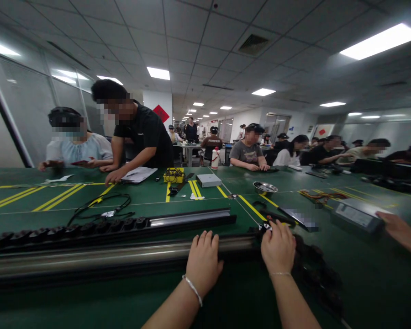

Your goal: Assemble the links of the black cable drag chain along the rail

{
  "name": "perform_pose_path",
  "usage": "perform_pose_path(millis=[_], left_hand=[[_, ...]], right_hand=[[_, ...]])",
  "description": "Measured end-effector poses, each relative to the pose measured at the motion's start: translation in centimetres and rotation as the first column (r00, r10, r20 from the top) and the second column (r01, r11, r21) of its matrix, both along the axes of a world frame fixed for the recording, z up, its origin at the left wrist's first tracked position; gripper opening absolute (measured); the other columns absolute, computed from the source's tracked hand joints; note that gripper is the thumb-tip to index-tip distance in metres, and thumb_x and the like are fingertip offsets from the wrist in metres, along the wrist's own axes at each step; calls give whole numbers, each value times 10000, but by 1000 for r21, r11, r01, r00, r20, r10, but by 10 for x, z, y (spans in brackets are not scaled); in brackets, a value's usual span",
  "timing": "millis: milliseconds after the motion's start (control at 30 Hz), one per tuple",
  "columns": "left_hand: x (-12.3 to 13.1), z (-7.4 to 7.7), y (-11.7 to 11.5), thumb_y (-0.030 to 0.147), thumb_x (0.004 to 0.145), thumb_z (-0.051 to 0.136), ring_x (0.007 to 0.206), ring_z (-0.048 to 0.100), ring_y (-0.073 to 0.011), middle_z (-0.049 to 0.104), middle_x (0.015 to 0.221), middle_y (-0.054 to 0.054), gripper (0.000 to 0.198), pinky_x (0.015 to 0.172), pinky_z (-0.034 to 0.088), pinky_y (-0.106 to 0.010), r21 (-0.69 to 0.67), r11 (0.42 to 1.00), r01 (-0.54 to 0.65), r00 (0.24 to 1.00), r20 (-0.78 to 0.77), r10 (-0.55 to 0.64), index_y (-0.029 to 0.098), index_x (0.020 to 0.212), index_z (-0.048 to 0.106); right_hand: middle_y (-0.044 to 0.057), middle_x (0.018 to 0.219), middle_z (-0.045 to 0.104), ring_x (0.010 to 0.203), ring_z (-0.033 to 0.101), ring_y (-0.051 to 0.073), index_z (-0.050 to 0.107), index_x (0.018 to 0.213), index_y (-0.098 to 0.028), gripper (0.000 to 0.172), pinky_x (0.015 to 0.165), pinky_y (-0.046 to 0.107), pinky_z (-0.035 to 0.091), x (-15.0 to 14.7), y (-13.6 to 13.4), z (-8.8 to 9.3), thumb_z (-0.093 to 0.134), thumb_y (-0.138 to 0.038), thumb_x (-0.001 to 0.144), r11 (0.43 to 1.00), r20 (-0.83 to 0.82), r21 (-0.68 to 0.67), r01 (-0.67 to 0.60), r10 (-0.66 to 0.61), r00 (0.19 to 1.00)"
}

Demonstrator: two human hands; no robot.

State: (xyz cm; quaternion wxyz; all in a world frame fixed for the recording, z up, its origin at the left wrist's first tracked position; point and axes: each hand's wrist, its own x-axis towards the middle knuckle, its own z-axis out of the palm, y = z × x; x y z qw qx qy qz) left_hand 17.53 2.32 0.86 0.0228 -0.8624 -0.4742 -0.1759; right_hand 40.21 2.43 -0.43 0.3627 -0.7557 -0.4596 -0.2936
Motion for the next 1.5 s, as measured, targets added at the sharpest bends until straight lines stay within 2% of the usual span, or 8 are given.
perform_pose_path(millis=[100, 233, 433, 600, 767, 1367, 1433, 1500], left_hand=[[-40, 5, 8, 475, 680, 577, 1175, 409, -245, 482, 1274, -73, 670, 1024, 253, -404, -9, 1000, -5, 999, -40, 4, 214, 1265, 379], [-97, 11, 15, 540, 630, 606, 1125, 446, -246, 508, 1230, -88, 743, 980, 301, -369, -19, 999, -28, 995, -97, 26, 192, 1251, 394], [-148, 16, 19, 603, 574, 620, 1048, 490, -267, 545, 1144, -95, 799, 930, 330, -392, -28, 997, -69, 985, -161, 63, 200, 1233, 415], [-152, 16, 22, 619, 537, 646, 972, 512, -260, 570, 1058, -76, 805, 875, 360, -376, -10, 999, -42, 983, -177, 39, 213, 1202, 441], [-151, 13, 20, 604, 540, 664, 967, 501, -262, 564, 1057, -79, 794, 866, 356, -382, 27, 999, -32, 984, -172, 36, 211, 1193, 438], [-192, 21, 7, 503, 619, 663, 1022, 475, -239, 536, 1108, -59, 692, 903, 313, -368, 69, 990, -127, 975, -175, 137, 269, 1214, 398], [-192, 22, 8, 497, 617, 669, 1019, 472, -243, 537, 1106, -60, 696, 900, 316, -369, 73, 989, -125, 975, -177, 137, 268, 1215, 396], [-191, 23, 10, 496, 609, 678, 1013, 471, -244, 538, 1103, -60, 707, 896, 319, -367, 80, 989, -121, 975, -178, 133, 262, 1214, 396]], right_hand=[[129, 1172, 542, 1162, 402, 254, 557, 1097, -123, 392, 970, 441, 292, -25, 5, 2, 309, -272, 832, 965, 59, -66, -254, 258, 964], [90, 1136, 579, 1100, 473, 202, 577, 1077, -159, 393, 956, 375, 326, -60, 4, 3, 284, -321, 870, 823, 14, -255, -508, 528, 849], [60, 1083, 612, 1049, 511, 201, 597, 1046, -211, 399, 940, 406, 312, -82, -3, 9, 283, -393, 881, 721, -36, -445, -531, 578, 815], [71, 1095, 595, 1053, 498, 218, 574, 1097, -225, 425, 959, 462, 262, -87, -8, 13, 278, -437, 877, 743, 24, -475, -472, 547, 837], [81, 1214, 519, 1135, 423, 253, 439, 1260, -246, 578, 999, 489, 186, -109, -12, 10, 432, -562, 776, 650, 136, -534, -541, 697, 704], [141, 1245, 477, 1193, 361, 300, 435, 1259, -169, 534, 1003, 521, 184, -125, -11, 1, 480, -429, 795, 716, 296, -397, -574, 692, 658], [112, 1225, 506, 1186, 383, 262, 497, 1199, -201, 388, 997, 474, 235, -136, -21, -2, 433, -282, 825, 669, 321, -370, -645, 744, 587], [71, 1081, 602, 1058, 498, 191, 566, 1101, -231, 328, 946, 374, 332, -152, -33, -8, 385, -189, 831, 522, 314, -395, -756, 850, 422]])
